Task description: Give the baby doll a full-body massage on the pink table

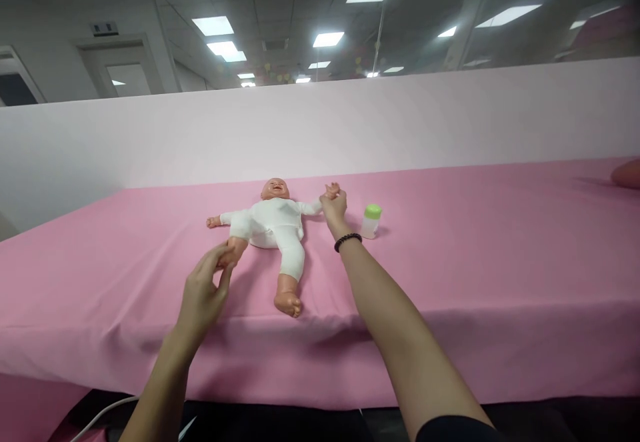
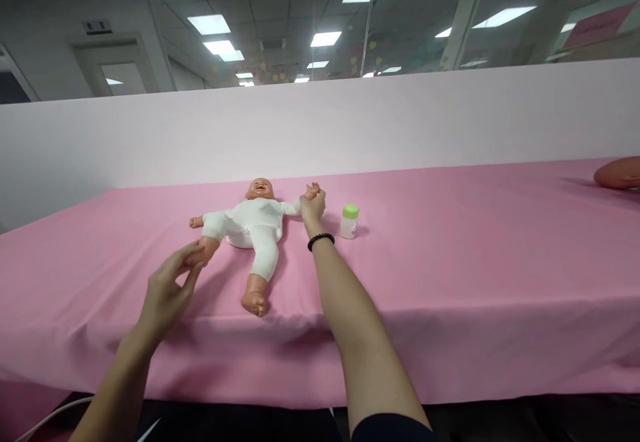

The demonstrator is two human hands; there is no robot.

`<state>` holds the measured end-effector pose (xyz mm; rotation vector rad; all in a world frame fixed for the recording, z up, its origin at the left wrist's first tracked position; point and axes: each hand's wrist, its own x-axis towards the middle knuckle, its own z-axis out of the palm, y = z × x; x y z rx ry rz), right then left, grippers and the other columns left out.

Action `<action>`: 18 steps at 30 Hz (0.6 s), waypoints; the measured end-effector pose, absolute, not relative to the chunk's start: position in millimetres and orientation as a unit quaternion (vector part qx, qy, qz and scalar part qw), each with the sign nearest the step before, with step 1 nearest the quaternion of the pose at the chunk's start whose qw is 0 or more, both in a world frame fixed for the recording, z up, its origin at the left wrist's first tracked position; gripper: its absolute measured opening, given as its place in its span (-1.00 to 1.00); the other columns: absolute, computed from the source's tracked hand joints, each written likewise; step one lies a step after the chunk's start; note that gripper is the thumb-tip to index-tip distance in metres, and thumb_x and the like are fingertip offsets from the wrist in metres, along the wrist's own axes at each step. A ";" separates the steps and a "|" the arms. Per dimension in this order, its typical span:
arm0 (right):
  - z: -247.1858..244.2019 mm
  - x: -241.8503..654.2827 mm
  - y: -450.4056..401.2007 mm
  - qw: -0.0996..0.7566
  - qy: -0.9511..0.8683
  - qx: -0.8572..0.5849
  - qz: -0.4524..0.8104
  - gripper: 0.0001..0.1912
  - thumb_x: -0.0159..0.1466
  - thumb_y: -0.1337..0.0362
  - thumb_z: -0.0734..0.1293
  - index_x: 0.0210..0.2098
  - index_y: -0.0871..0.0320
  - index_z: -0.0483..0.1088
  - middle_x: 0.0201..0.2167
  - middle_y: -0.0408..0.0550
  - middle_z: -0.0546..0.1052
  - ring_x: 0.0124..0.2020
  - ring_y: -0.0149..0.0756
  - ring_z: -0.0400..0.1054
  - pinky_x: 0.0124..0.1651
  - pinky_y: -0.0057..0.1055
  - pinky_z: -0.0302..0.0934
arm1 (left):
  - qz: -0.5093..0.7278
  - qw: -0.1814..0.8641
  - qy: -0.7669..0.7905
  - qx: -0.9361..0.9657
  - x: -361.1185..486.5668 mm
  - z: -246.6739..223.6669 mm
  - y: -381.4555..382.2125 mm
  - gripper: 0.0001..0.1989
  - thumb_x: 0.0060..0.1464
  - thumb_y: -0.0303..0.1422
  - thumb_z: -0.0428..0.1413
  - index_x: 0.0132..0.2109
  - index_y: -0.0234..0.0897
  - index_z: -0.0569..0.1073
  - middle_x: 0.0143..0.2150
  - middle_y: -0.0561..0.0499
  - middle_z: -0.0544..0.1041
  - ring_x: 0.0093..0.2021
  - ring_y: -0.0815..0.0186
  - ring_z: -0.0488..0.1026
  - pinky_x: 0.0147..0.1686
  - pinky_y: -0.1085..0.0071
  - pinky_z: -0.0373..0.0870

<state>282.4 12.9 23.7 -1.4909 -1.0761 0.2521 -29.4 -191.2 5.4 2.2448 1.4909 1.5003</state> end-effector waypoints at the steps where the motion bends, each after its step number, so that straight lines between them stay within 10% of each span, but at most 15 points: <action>1: 28.2 273.0 9.0 0.615 -0.489 -0.612 0.087 -0.42 0.27 0.40 0.20 0.29 0.24 0.25 0.24 0.18 0.47 0.16 -0.20 0.44 0.18 -0.31 0.34 | 0.488 0.012 0.478 0.730 -22.5 14.6 -182.3 -0.69 0.34 -0.25 0.03 0.15 -0.22 0.43 0.16 -0.15 0.57 0.08 0.07 0.57 0.08 0.10 0.55; 9: 28.3 227.7 -15.7 0.444 -0.816 -0.369 -0.010 -0.62 0.30 0.47 0.23 0.02 0.08 0.53 0.01 -0.01 0.62 0.05 -0.11 0.44 0.22 -0.13 0.28 | 0.415 0.057 0.460 0.783 12.6 33.8 -133.6 -0.74 0.34 -0.39 -0.06 0.03 -0.24 0.48 -0.07 -0.14 0.61 -0.10 0.13 0.56 -0.09 0.19 0.51; 13: 23.6 249.6 2.7 0.600 -0.680 -0.418 0.054 -0.60 0.26 0.39 0.31 0.08 0.09 0.49 0.10 -0.03 0.58 0.07 -0.17 0.45 0.22 -0.20 0.31 | 0.475 0.068 0.469 0.742 -12.6 27.5 -172.7 -0.69 0.34 -0.25 0.04 0.15 -0.21 0.46 0.03 -0.11 0.61 0.01 0.16 0.57 0.02 0.22 0.51; 18: -0.2 291.2 36.5 0.741 -0.359 -0.544 0.158 -0.41 0.11 0.47 0.28 0.16 0.17 0.35 0.11 0.12 0.54 0.05 -0.12 0.49 0.22 -0.08 0.34 | 0.365 0.150 0.546 0.739 -55.8 27.3 -221.0 -0.78 0.23 -0.18 0.16 -0.11 -0.20 0.54 -0.27 0.03 0.63 -0.30 0.23 0.60 -0.30 0.38 0.50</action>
